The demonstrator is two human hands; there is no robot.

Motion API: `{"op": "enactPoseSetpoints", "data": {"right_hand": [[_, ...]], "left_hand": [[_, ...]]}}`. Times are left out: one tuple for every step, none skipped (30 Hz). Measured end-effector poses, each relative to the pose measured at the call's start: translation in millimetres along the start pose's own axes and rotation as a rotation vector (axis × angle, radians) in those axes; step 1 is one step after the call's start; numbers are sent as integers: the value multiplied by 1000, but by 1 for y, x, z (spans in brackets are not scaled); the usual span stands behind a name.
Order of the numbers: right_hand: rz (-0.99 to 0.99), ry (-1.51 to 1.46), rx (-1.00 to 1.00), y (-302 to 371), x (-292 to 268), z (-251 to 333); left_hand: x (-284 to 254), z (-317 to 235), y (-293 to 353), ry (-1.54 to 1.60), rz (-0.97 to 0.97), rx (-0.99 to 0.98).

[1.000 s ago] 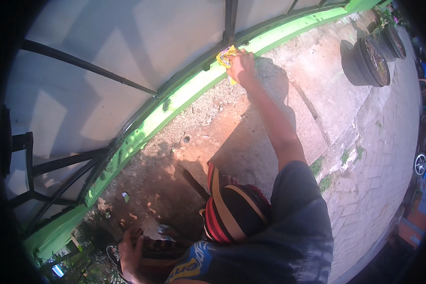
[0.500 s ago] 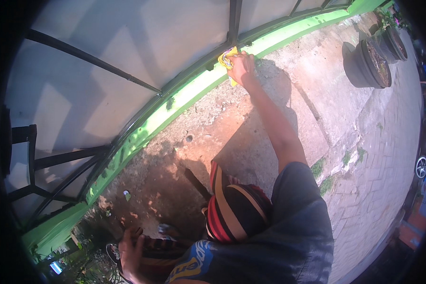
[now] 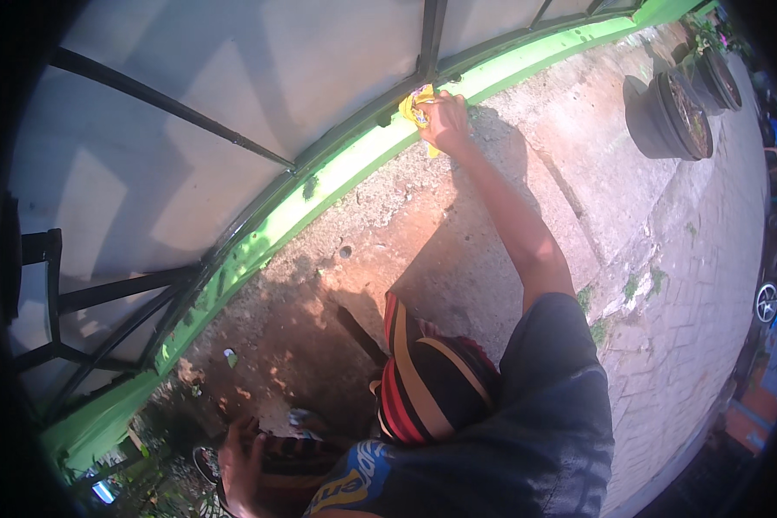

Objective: The person wipes a green metal frame with a yellow cloth, then moves indoors to gather painting supplies. They handle a black plastic bag, a caulking gun, and a paintbrush, and pick up a green paint bucket.

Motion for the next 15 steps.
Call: {"op": "enactPoseSetpoints", "data": {"right_hand": [[-118, -63, -112, -6, -14, 4], [-170, -63, -133, -10, -14, 4], [-151, -55, -73, -10, -13, 4], [-133, -47, -14, -8, -12, 3], [-90, -38, -22, -9, -10, 3], [-44, -32, -28, -6, -7, 2], [3, -25, -33, -2, -3, 1], [-135, -14, -124, -8, -11, 3], [-119, 6, -57, -9, -13, 2], [-104, 25, 10, -8, -18, 4], [-23, 43, 5, -5, -18, 4], [59, 45, 0, -1, -12, 8], [141, 47, -5, 2, -6, 10], [69, -74, 51, 5, -12, -1], [-6, -187, 109, 9, -24, -21]], "left_hand": [[0, 2, 1, 1, 4, -13], [-1, 2, 2, 1, 7, -26], [-1, 2, 1, 6, 5, -36], [0, 1, -1, 31, 8, -35], [1, 2, -2, 55, 11, -33], [1, 4, -2, 75, 17, -34], [-1, 4, -1, 48, 10, -9], [-2, 5, 0, 22, 3, 17], [-1, 3, 0, 0, -3, 46], [0, 2, -1, 47, 9, 25], [1, 0, -1, 95, 20, 5], [0, 2, 0, 133, 26, -27], [-1, 3, 3, 79, 8, -23], [-1, 4, 5, 25, -9, -20], [-4, 5, 6, -26, -24, -9]]}}
Point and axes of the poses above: each hand's wrist, its own y-axis away from the middle knuckle, its own x-axis out of the palm, z = x × y, the point moved 8 cm from there along -y, towards the middle knuckle, and after that the axes turned 7 degrees about -x, right-handed, at the moved point
